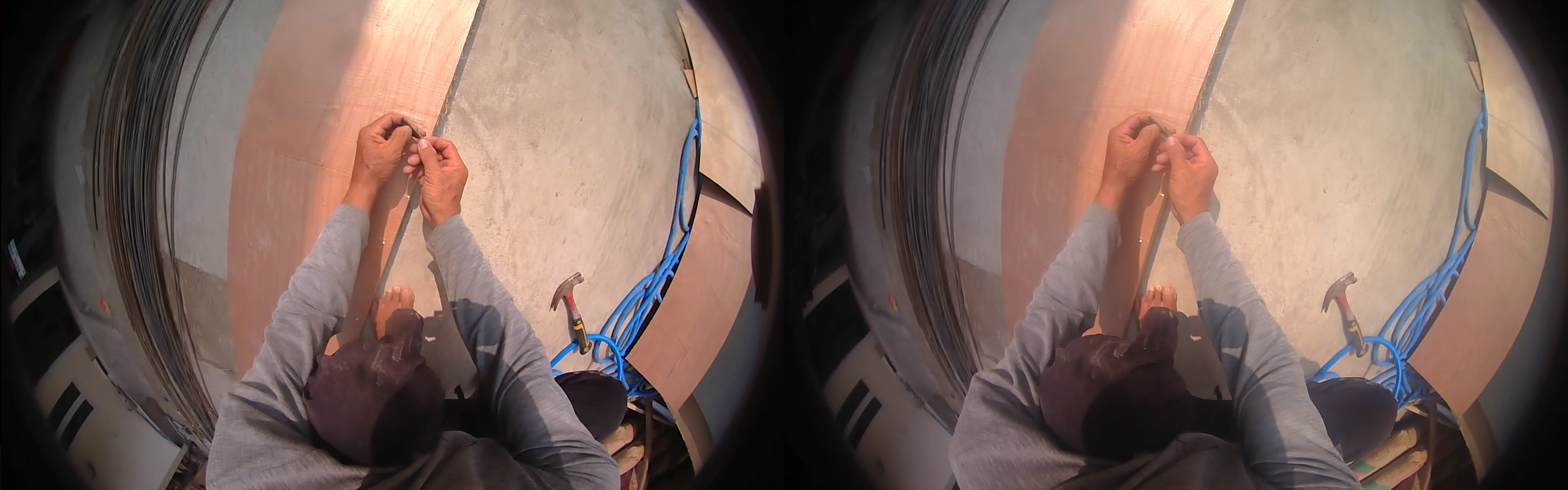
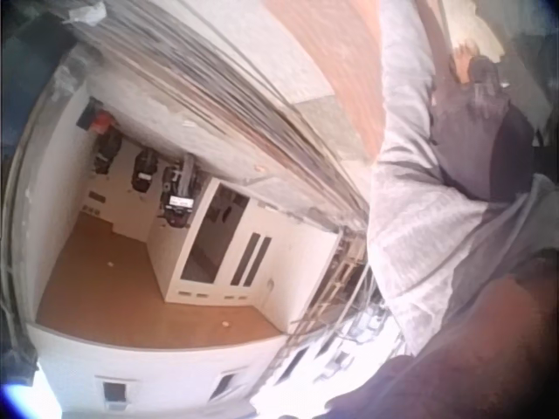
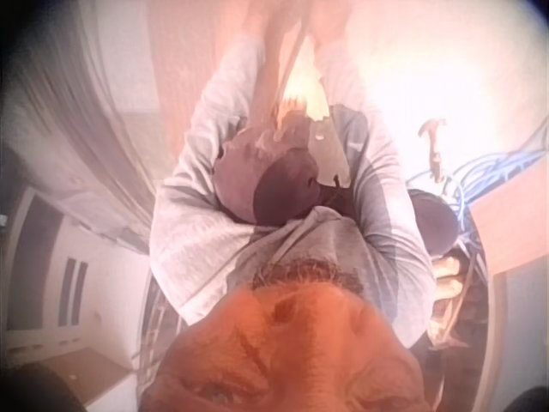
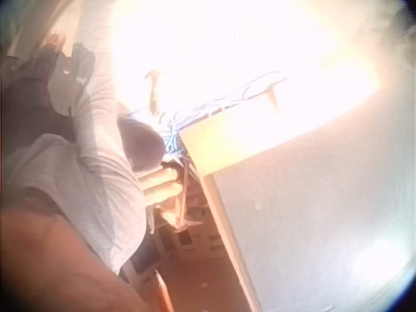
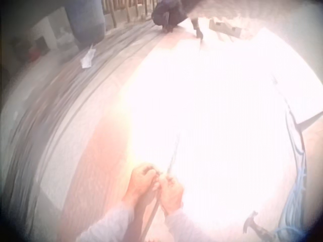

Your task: The person installs wooden flooring by placing planks on a concrete floor and securing them with nails using a hammer. They repeatedly position planks, align edges, and hammer nails along the seams.

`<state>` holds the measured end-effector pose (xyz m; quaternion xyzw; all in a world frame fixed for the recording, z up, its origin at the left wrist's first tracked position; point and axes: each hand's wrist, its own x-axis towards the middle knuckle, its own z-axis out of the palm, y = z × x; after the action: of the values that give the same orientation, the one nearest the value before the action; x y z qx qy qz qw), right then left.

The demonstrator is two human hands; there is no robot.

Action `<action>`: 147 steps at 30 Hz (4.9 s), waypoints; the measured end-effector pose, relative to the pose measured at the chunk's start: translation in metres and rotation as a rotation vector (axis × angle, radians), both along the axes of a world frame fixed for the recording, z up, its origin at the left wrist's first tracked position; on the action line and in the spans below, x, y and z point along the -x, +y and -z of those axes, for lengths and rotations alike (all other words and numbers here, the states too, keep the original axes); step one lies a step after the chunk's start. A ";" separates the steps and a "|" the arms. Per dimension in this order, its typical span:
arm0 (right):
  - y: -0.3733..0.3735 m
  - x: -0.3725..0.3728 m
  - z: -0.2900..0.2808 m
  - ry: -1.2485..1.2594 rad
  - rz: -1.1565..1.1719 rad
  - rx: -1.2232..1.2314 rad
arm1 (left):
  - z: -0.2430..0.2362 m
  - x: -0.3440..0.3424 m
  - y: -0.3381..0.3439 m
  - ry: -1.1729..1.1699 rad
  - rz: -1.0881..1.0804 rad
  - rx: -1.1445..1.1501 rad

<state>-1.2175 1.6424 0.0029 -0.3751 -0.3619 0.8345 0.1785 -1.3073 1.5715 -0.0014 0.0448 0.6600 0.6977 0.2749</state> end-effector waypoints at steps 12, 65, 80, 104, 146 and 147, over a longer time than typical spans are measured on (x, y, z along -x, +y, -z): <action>0.004 0.001 -0.001 -0.023 -0.076 0.065 | -0.001 0.001 0.000 0.185 0.056 0.116; 0.092 -0.097 -0.130 -0.108 -0.892 -0.985 | 0.012 -0.037 -0.039 0.747 0.028 0.518; 0.093 -0.094 -0.136 -0.276 -1.019 -0.896 | 0.008 -0.038 -0.038 0.824 0.039 0.579; 0.097 -0.081 -0.153 -0.262 -1.136 -1.107 | 0.010 -0.045 -0.041 0.873 0.053 0.556; 0.076 -0.094 -0.141 -0.194 -1.137 -1.063 | 0.023 -0.046 -0.047 0.587 -0.541 0.580; 0.081 -0.095 -0.139 -0.129 -0.976 -1.132 | 0.024 -0.046 -0.047 0.448 -0.505 0.617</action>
<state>-1.1221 1.7231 0.1424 -0.0710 -0.8709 0.4816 -0.0680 -1.2612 1.5249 -0.0256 -0.0517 0.8704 0.4868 -0.0528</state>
